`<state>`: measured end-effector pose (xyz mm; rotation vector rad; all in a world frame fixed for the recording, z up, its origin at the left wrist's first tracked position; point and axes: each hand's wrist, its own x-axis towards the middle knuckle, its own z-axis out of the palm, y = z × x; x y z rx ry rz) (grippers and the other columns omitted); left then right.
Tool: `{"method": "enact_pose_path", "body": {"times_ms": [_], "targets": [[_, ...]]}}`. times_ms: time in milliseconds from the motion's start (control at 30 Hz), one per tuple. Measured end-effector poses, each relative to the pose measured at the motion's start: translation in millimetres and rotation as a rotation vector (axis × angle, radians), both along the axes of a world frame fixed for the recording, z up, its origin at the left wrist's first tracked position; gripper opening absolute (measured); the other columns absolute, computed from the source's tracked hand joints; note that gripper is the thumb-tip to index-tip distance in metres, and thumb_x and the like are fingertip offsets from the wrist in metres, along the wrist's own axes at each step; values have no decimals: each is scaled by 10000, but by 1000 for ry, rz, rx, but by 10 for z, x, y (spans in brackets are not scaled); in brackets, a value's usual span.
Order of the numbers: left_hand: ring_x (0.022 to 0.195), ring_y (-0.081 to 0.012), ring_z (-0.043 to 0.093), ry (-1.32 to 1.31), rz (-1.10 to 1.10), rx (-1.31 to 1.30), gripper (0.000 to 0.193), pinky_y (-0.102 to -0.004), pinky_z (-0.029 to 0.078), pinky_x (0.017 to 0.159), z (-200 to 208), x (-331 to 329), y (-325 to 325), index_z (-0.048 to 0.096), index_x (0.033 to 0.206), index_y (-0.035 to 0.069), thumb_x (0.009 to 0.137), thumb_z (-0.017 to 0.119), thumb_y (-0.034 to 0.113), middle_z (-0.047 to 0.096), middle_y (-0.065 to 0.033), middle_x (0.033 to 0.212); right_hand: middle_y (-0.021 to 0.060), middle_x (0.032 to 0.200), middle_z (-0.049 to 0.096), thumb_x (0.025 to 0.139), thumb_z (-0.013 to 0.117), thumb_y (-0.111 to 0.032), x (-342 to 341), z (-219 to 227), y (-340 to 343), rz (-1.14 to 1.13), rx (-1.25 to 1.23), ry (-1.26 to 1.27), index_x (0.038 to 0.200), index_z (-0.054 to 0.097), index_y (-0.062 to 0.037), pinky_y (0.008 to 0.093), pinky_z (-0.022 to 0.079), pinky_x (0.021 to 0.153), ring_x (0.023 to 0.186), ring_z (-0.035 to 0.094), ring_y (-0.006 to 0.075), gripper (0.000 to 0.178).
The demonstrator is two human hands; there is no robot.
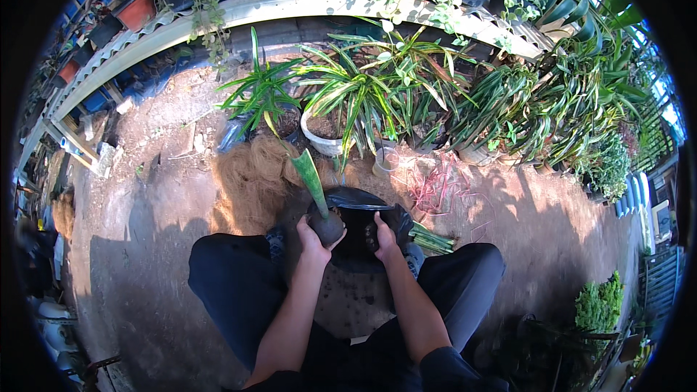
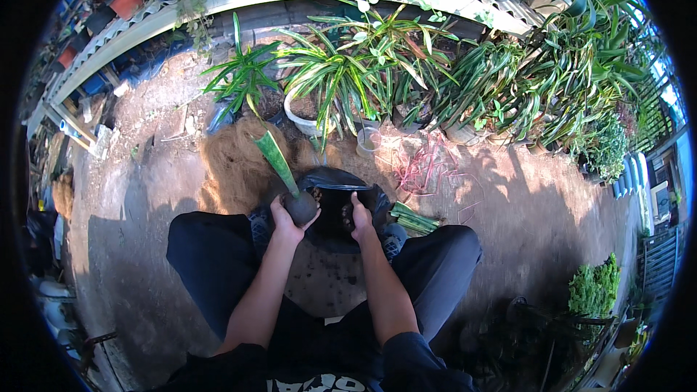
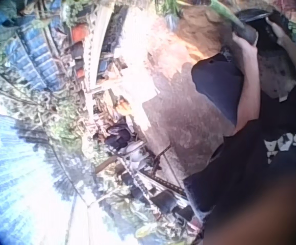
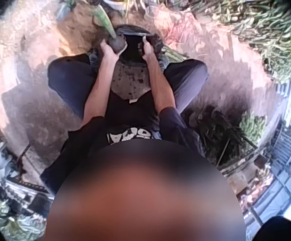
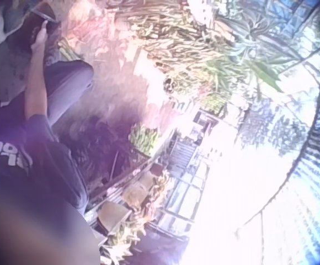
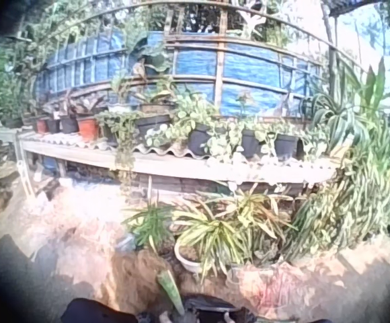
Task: The person sits on the ground and wraps a long green plant cutting with a dark material, repeatedly adjusting and tightening the wrap around the cutting. The person handles the cutting and the wrapping material by hand throughout the process.
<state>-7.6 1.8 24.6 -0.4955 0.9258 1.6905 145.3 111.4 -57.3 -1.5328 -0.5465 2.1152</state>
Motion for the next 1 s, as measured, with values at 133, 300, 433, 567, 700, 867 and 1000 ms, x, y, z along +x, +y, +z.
{"method": "enact_pose_path", "body": {"times_ms": [133, 300, 433, 567, 700, 867, 1000], "targets": [[956, -369, 644, -4, 11, -23, 451, -541, 523, 883, 4, 0, 3, 568, 1098, 83, 902, 408, 456, 632, -158, 1068, 12, 583, 498, 964, 568, -395, -18, -83, -45, 66, 59, -144, 751, 547, -133, 305, 352, 378, 417, 455, 151, 338], [953, -360, 645, -1, 15, -14, 445, -546, 517, 890, -1, -3, -5, 568, 1098, 87, 896, 416, 452, 635, -157, 1065, 10, 563, 455, 976, 545, -346, -29, -70, -66, 172, 118, -76, 715, 524, -130, 304, 323, 378, 406, 420, 157, 339], [969, -351, 641, -4, 5, -8, 446, -549, 514, 893, -7, -11, 1, 569, 1100, 90, 892, 416, 454, 636, -156, 1068, 36, 645, 556, 975, 539, -307, -69, 9, -73, 146, 109, -209, 794, 578, -113, 287, 418, 448, 506, 530, 177, 268], [976, -353, 639, 4, 17, -10, 455, -546, 517, 892, -13, 3, 5, 570, 1107, 87, 889, 419, 458, 635, -155, 1076, 93, 887, 665, 978, 537, -266, -12, 78, -68, 148, -23, 240, 991, 610, -55, 309, 558, 677, 778, 663, 227, 224], [972, -360, 640, -4, 13, -14, 462, -540, 519, 891, -33, 0, -1, 570, 1115, 85, 889, 421, 458, 635, -155, 1084, 133, 1041, 671, 935, 588, -100, 31, 95, -116, 164, 87, 275, 1100, 586, -3, 354, 589, 828, 915, 686, 285, 191], [975, -364, 640, -1, -1, -6, 468, -533, 520, 892, -77, -13, 8, 571, 1113, 84, 900, 400, 464, 633, -159, 1085, 151, 1043, 673, 893, 611, 14, 85, 86, -139, 253, 116, 243, 1100, 591, 10, 394, 596, 844, 940, 684, 299, 208], [978, -366, 640, 12, 1, -18, 485, -530, 519, 894, -71, -1, 19, 570, 1116, 83, 910, 377, 477, 634, -161, 1083, 143, 1021, 674, 908, 598, 0, 103, 54, -138, 309, 176, 227, 1093, 601, 19, 412, 594, 855, 941, 679, 288, 187]]}}
